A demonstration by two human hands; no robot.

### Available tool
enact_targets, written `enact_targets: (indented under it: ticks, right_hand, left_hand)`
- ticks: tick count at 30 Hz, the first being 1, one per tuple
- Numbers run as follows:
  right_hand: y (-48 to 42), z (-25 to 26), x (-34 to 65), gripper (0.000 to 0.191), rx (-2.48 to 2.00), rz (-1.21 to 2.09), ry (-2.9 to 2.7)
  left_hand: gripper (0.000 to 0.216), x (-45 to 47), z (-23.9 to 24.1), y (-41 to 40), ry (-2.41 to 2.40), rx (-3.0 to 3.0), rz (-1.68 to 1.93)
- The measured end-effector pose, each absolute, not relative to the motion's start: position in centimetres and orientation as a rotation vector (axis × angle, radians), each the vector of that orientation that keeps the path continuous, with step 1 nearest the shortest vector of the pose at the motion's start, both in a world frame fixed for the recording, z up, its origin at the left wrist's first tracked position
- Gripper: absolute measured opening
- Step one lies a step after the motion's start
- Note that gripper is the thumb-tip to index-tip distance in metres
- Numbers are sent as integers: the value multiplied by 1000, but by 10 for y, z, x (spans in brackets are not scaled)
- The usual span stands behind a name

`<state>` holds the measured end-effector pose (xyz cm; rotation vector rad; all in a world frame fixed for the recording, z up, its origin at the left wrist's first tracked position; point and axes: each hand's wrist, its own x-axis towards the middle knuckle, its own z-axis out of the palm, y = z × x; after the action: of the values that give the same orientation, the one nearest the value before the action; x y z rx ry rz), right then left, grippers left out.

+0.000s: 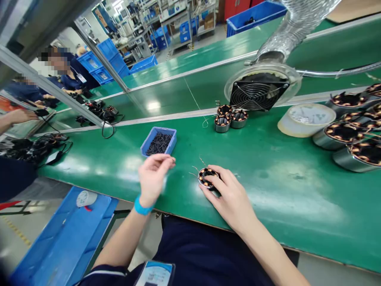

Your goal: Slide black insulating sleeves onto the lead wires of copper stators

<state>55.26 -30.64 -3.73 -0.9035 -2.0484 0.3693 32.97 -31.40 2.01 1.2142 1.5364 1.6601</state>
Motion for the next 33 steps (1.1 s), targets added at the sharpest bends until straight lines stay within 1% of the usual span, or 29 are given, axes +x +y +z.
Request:
enact_targets:
  ticks: [3, 6, 10, 21, 33]
  right_hand:
    - [-306, -37, 553, 11, -898, 363, -2059]
    - [-306, -36, 554, 12, -893, 361, -2068]
    - [-306, -36, 553, 12, -896, 350, -2061]
    - [-307, -34, 552, 13, -909, 361, -2054]
    - [-307, -34, 552, 12, -923, 377, -2049]
  left_hand:
    - [25, 364, 9, -331, 1413, 1025, 1599]
    - [24, 374, 3, -333, 1377, 1000, 1616]
    - [21, 370, 1, -332, 1423, 1046, 1601]
    - [23, 370, 4, -335, 1528, 1096, 1673]
    - [19, 368, 1, -334, 1550, 1220, 1631]
